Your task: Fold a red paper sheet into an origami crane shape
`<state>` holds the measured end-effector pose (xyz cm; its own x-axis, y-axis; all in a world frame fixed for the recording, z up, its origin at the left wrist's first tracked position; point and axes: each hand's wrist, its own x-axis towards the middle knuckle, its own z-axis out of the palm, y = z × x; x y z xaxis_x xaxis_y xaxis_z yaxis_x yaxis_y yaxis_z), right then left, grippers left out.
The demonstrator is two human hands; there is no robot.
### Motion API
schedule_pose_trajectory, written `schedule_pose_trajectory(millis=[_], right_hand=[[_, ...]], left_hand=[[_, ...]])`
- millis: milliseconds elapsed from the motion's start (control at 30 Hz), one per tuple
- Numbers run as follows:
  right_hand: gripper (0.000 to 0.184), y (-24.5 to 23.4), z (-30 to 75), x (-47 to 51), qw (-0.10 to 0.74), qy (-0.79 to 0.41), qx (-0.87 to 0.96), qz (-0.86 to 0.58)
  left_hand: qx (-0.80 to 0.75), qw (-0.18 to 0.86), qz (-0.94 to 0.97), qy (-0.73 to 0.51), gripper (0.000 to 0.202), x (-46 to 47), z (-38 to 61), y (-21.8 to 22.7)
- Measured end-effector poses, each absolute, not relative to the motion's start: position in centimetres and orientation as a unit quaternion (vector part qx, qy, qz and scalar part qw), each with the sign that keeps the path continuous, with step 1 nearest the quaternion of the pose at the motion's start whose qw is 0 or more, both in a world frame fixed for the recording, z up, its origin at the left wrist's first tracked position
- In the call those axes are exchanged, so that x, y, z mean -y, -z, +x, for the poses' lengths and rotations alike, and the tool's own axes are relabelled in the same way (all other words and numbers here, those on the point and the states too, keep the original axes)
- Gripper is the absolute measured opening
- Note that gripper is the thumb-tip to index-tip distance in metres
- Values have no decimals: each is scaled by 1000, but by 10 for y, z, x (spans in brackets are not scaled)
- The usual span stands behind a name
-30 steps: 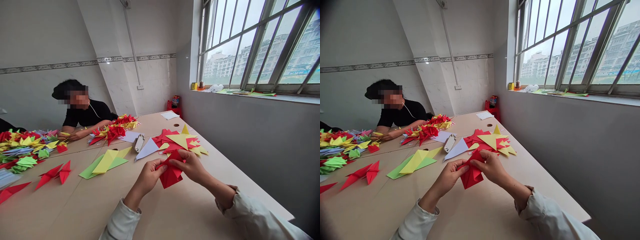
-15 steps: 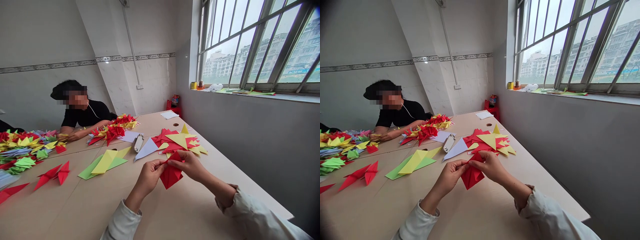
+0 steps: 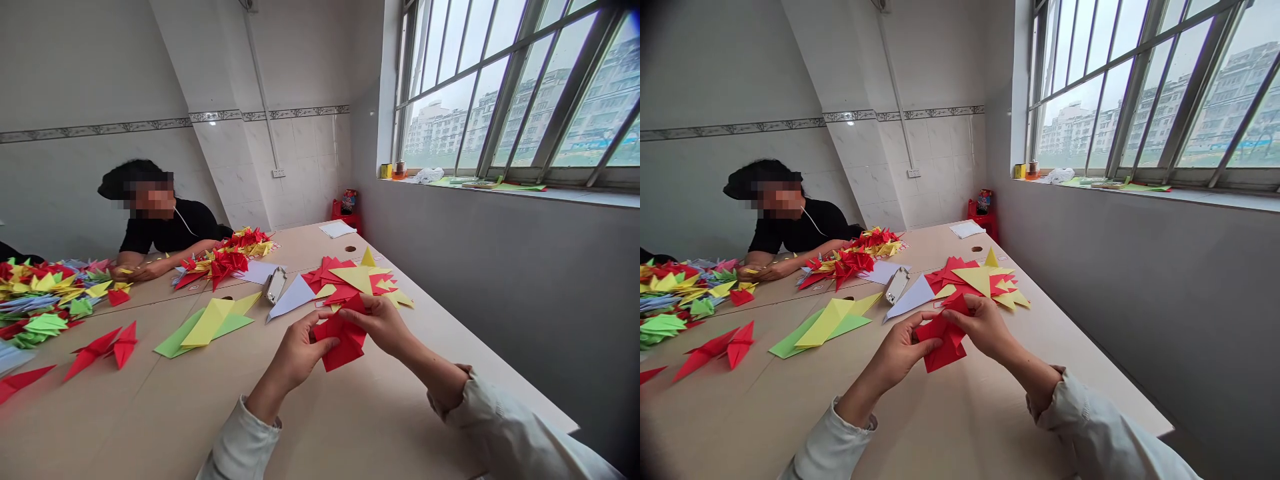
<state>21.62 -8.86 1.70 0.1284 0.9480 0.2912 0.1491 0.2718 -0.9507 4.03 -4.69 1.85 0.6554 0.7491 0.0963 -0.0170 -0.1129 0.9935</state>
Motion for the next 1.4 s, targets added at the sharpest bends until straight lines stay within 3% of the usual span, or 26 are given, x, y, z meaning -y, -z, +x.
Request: schedule_pose_trajectory(millis=[167,367,667,1067,1400], right_hand=[[33,-17,216,89,555,-402,548,-479],[29,-17,213,92,550,-334,587,-491],[28,-16,214,90,554,-328,590,-487],[37,-20,213,89,550,-423,545,-471],[30,-19,214,87,582,-427,527,-449]], left_hand=[[-270,615,675,-306,33,46,39,-18],[-267,599,686,-317,30,44,38,-20],[-266,598,683,-324,27,42,39,-20],[-263,560,705,-348,33,41,39,-13],[-261,638,656,-307,31,39,35,-13]])
